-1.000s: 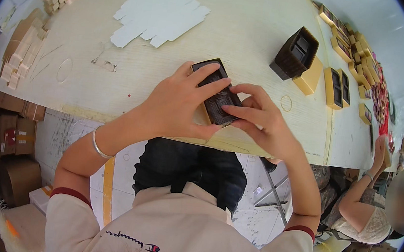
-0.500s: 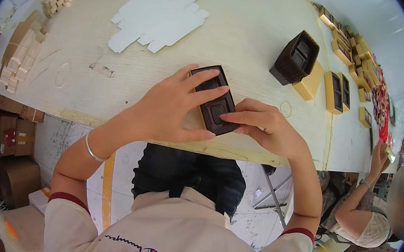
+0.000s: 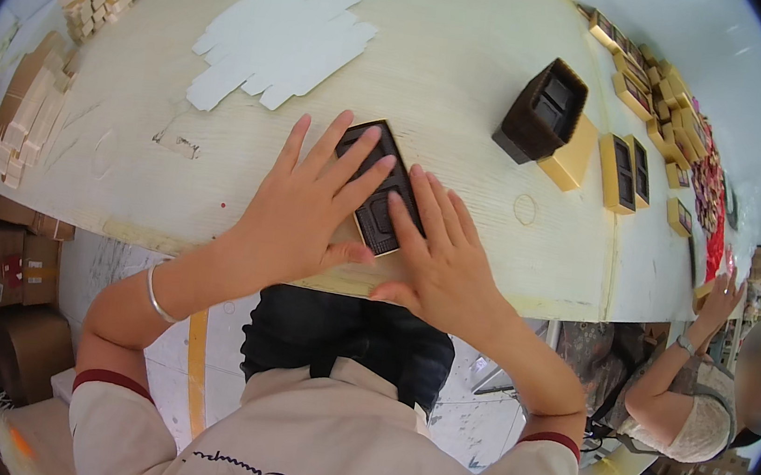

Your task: The person folds flat cardboard pieces into small rectangular boxes and inserts a dark plastic tray into each one. The person repeats this process multiple times, placing the finished boxes on the table.

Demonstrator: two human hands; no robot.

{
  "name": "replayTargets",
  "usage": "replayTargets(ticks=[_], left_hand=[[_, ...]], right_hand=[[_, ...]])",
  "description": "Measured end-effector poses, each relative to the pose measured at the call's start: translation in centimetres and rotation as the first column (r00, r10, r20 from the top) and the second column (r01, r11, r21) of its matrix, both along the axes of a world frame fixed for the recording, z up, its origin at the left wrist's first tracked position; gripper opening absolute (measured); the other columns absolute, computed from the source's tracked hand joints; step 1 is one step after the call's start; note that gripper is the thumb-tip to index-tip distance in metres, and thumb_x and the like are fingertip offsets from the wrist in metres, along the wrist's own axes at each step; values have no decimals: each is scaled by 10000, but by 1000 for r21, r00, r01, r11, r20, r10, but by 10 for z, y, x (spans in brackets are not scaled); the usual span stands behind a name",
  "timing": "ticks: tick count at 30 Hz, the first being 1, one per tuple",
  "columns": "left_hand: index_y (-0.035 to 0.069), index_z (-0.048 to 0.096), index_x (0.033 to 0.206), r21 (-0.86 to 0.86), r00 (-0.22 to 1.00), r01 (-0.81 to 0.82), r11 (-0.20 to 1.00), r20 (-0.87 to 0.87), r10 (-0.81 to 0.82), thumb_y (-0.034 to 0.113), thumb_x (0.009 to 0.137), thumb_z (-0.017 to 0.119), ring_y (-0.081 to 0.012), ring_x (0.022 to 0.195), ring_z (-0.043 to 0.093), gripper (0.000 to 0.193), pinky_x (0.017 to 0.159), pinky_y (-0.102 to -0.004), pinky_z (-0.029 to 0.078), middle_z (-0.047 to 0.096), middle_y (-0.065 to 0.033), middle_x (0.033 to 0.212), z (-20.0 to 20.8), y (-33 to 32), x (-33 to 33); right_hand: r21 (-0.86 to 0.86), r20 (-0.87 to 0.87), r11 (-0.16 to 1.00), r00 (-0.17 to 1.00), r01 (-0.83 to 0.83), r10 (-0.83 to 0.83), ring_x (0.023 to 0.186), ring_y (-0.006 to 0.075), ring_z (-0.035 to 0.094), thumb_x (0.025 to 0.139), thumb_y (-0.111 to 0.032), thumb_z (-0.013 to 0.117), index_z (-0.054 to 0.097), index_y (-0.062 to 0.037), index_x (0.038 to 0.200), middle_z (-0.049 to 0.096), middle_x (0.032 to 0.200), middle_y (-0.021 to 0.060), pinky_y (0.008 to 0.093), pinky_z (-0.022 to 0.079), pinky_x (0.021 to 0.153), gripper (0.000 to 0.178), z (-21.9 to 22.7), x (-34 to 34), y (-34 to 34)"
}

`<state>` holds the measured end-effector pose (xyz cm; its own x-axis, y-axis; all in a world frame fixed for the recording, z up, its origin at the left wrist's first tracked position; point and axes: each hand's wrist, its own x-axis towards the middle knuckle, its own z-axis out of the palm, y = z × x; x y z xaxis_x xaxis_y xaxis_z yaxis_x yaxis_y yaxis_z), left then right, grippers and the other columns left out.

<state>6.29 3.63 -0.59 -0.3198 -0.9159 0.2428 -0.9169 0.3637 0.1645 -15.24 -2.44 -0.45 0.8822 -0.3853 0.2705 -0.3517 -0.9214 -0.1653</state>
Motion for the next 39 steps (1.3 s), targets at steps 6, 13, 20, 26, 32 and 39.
replayTargets(ticks=[6, 13, 20, 26, 32, 39], left_hand=[[-33, 404, 1376, 14, 998, -34, 999, 61, 33, 596, 738, 668, -384, 1388, 256, 934, 1121, -590, 155, 334, -235, 1453, 8, 11, -9], [61, 490, 1337, 1, 983, -89, 996, -161, 88, 470, 751, 722, -345, 1300, 399, 751, 1091, -481, 294, 433, -170, 1405, 34, 6, 39], [8, 609, 1065, 12, 905, -424, 905, -12, 425, 357, 814, 693, -345, 1107, 545, 438, 900, -424, 455, 603, -207, 1139, 23, -54, 74], [-2, 625, 984, 207, 903, -422, 883, 182, 389, 219, 830, 632, -329, 835, 616, 269, 737, -418, 498, 646, -172, 906, 19, -75, 74], [7, 658, 874, -474, 988, -92, 876, 69, 141, 18, 746, 605, -275, 816, 658, 139, 650, -350, 536, 679, -135, 922, 45, -25, 76], [60, 724, 879, -489, 988, 150, 859, 107, -112, 48, 720, 709, -203, 773, 637, 160, 597, -273, 534, 690, -55, 930, 13, 86, 20]], right_hand=[[-23, 166, 996, 982, 91, -86, 1147, 396, 506, 815, -496, 635, 543, 37, 1188, 457, 1315, 288, 482, 377, 1006, 658, -4, 14, 8], [66, 225, 965, 939, 252, -260, 1019, 351, 544, 660, -208, 719, 622, -52, 1125, 545, 1213, 189, 439, 415, 905, 500, 48, -51, 11], [-38, 358, 737, 698, 675, -620, 1251, 357, 463, 859, -215, 674, 585, -32, 1240, 508, 1328, 202, 424, 339, 1059, 432, 67, -174, -99], [-42, 398, 849, 789, 527, -469, 1261, 354, 460, 855, -129, 679, 574, -32, 1240, 498, 1348, 185, 411, 355, 1054, 411, 53, -133, -95], [-98, 388, 896, 846, 433, -366, 1163, 379, 532, 779, 1, 678, 591, 6, 1174, 547, 1266, 211, 424, 424, 977, 405, 33, -107, -34], [-388, 188, 913, 959, -126, 212, 979, 273, 619, 794, -254, 742, 647, -96, 1024, 636, 1093, 137, 394, 502, 827, 295, 4, -42, 51]])
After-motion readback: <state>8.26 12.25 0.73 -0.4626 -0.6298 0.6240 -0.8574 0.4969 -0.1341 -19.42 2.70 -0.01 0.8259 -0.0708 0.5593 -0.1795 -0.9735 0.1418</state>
